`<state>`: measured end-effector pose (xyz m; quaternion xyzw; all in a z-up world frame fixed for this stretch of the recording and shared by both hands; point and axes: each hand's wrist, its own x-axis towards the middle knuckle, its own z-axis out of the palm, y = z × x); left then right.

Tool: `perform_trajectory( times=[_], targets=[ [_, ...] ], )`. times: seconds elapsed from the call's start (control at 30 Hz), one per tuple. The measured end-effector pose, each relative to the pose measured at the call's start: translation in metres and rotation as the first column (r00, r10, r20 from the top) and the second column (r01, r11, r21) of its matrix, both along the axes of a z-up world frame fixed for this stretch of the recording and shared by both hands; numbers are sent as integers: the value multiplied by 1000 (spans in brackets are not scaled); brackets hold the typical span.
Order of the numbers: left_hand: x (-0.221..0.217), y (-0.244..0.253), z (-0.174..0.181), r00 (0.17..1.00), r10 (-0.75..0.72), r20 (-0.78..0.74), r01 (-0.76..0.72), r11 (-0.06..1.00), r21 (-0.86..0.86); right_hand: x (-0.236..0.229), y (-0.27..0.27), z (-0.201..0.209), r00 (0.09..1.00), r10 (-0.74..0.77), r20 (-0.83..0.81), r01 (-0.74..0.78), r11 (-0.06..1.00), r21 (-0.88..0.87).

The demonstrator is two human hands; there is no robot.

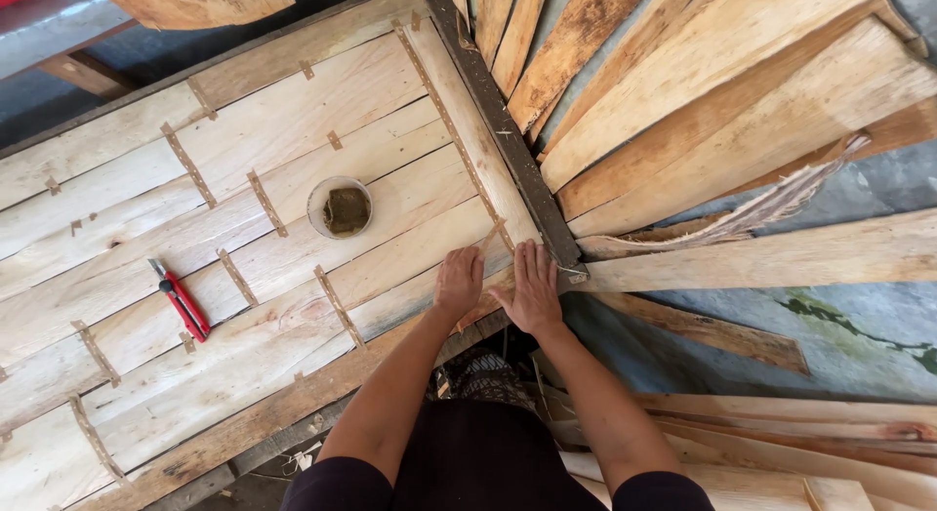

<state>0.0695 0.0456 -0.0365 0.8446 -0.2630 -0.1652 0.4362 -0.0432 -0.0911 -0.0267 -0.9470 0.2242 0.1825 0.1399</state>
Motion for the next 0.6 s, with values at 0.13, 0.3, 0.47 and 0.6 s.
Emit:
perform_trajectory(
  times=[0.13,0.3,0.47,0.6],
  targets=[
    [4,2,2,999,-23,-27,23,1000,-5,5,2,1,995,14,-102,-13,1000,4],
    [6,5,9,998,-36,-44,35,999,-22,6,-1,1,994,18,-106,-13,999,47],
    [9,4,6,997,-24,-69,23,1000,-19,4,-11,5,998,-3,-63,12,989,147],
    [8,8,5,997,-23,-71,18,998,-66,-18,-27,-11,915,-253,315,90,887,452]
  ],
)
